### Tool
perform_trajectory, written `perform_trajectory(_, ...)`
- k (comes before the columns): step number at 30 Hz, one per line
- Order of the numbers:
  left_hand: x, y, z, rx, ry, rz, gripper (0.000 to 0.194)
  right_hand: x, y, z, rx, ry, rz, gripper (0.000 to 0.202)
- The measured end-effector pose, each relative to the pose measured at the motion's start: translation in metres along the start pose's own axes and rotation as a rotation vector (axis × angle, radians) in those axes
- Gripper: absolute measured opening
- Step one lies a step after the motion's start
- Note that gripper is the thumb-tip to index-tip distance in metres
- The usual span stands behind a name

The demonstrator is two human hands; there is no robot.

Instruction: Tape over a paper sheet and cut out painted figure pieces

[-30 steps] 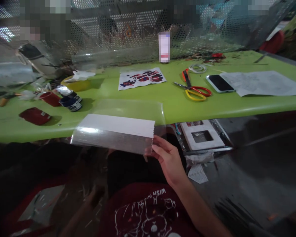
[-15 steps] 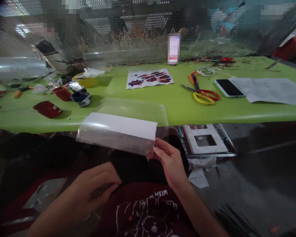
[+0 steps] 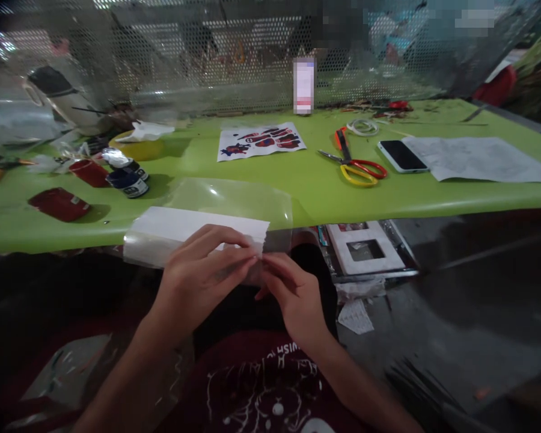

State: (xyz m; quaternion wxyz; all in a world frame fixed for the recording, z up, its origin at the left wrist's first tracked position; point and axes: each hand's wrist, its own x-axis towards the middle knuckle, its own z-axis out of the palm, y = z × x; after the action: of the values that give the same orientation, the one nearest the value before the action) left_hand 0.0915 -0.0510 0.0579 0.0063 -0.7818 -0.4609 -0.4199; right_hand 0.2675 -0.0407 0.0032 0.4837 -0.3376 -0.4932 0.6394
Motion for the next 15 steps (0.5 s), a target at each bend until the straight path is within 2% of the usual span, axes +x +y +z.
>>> perform_trajectory(9,-0.0004,0.0044,0.0033,-0.002,0.054,-0.059,0.007,-0.0009,-0.0017,0.0068,-0.107,0.013,-0.066,0.025)
perform_trajectory(15,0.0016,0.0095,0.0027,0.018,0.026,-0.070,0.010,-0.0028,-0.0029,0.0103,-0.108,0.018,-0.121,0.026)
